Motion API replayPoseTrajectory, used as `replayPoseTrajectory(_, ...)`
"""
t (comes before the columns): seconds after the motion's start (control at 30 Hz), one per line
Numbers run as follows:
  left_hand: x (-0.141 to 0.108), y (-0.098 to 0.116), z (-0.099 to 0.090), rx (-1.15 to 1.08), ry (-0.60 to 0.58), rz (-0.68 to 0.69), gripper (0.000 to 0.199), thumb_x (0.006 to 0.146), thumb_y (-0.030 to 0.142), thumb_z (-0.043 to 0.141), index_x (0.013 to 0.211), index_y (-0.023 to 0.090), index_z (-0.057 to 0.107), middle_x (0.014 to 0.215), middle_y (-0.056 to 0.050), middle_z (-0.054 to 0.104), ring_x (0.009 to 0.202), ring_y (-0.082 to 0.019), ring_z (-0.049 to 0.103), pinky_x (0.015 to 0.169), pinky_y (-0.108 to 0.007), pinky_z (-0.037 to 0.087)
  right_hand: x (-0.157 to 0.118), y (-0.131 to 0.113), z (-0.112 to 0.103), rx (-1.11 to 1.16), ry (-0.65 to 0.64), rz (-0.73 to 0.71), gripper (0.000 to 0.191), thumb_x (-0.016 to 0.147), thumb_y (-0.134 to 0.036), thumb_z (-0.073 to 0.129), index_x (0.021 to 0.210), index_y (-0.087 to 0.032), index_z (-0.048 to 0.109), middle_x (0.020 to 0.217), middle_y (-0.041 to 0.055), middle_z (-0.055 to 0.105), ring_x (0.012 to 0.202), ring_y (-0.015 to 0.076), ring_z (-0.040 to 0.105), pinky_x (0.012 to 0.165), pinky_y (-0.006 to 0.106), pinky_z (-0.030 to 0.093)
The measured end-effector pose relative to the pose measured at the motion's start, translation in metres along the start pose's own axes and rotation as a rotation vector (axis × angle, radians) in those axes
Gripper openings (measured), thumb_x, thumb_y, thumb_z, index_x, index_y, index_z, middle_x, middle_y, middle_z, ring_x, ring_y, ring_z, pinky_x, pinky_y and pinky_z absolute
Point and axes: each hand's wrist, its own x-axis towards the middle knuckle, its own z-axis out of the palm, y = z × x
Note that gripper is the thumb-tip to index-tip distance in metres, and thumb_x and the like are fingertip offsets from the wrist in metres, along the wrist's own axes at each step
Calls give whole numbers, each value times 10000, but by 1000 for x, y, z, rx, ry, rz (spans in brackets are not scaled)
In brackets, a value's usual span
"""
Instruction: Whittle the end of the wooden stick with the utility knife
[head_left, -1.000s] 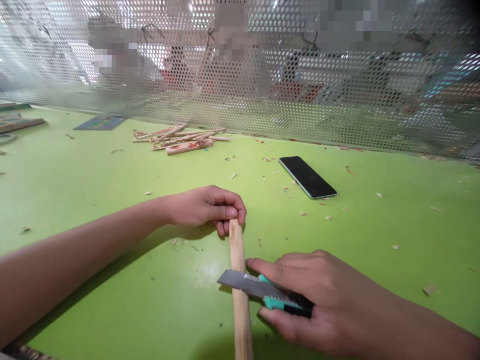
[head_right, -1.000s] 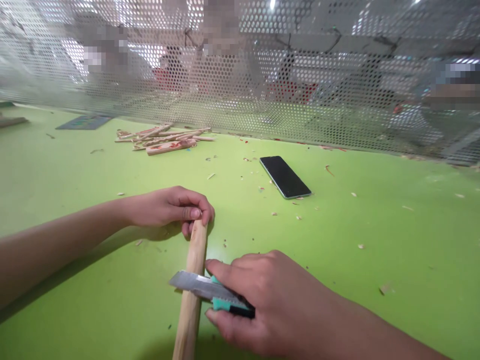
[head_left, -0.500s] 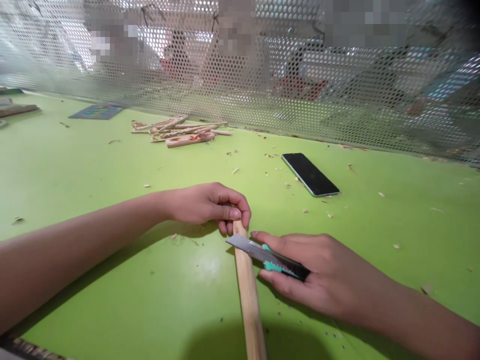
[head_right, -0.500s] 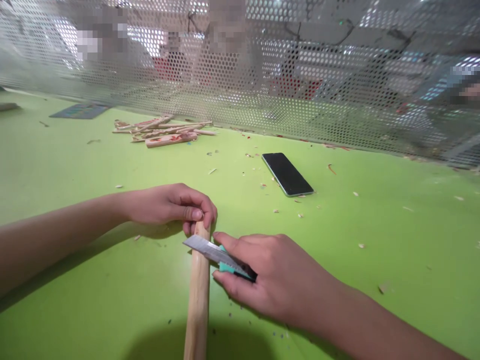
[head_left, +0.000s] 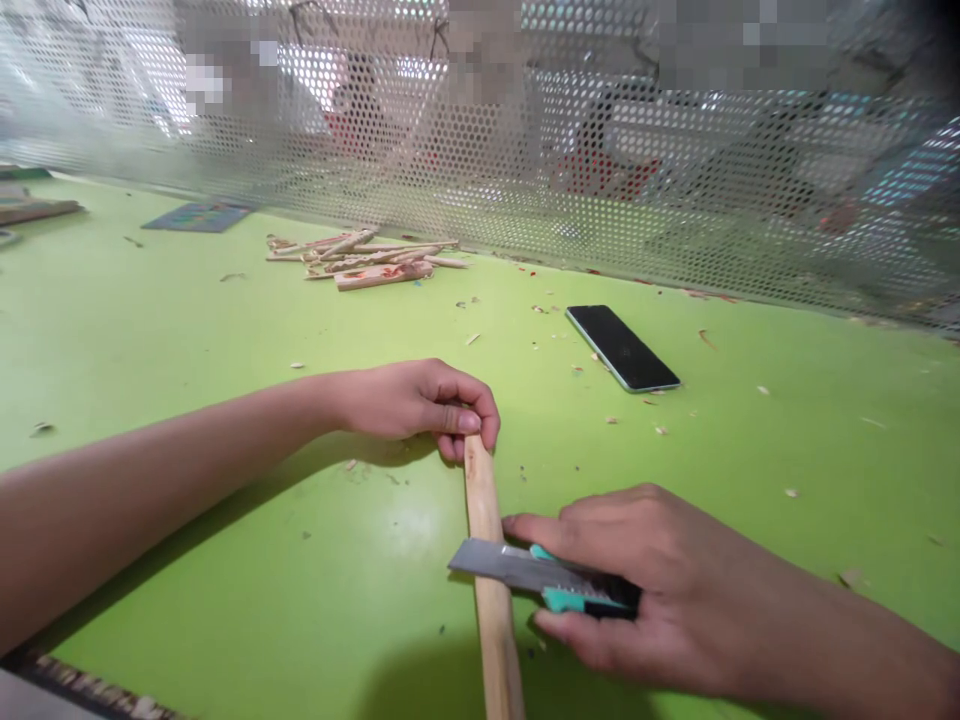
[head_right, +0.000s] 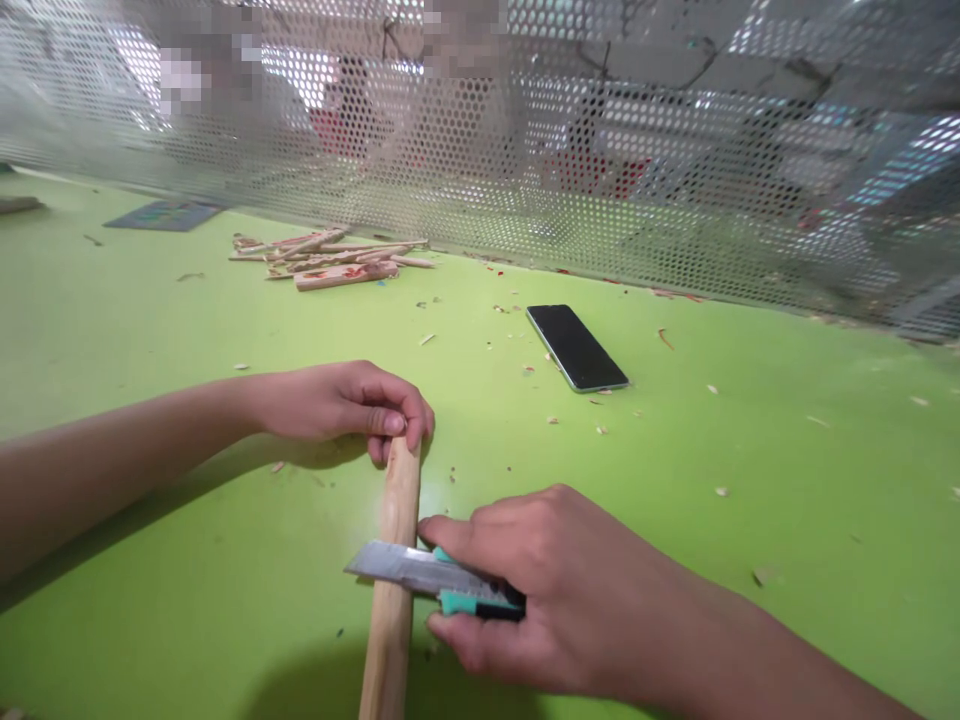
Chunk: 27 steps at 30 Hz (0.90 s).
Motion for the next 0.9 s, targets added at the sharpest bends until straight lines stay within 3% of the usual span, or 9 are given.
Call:
replayPoseTrajectory(0.07,0,1,-1,-5,1,-3,336,974,487,674,1026,157,712,950,-59,696,791,-116,642,761,-207,545,0,-1,0,4,-21,-14,48,903,-249,652,907,-215,686,706,-43,587,577,125,506,571,263,363)
replayPoseTrajectory(0.13,0,1,-1,-18,4,1,329,975,480,675,1023,157,715,929,-53,692,785,-114,640,756,-203,543,-1,0,2,19,-16,-30,54,855,-217,669,904,-219,691,669,-60,549,547,117,468,548,261,344)
replayPoseTrajectory(0.37,-1,3,-2,2,-1,18,293,997,445,653,1028,162,721,945,-61,716,776,-114,643,732,-194,534,1,15,6,-115,258,57,309,981,-295,609,1252,-184,706,758,-8,663,634,157,579,608,272,394)
replayPoseTrajectory(0.6,0,2,-1,40,2,38,279,1007,427,641,1035,162,725,944,-62,715,767,-114,647,736,-197,541,-1,17,3,-111,242,30,375,969,-265,631,1335,-197,668,774,-15,665,640,149,602,613,259,408)
replayPoseTrajectory(0.9,-1,2,0,57,6,43,246,1018,389,628,1040,163,722,953,-66,717,785,-116,650,753,-202,543,0,18,1,-98,178,17,241,985,-263,600,1185,-181,707,790,4,677,635,152,595,628,267,412)
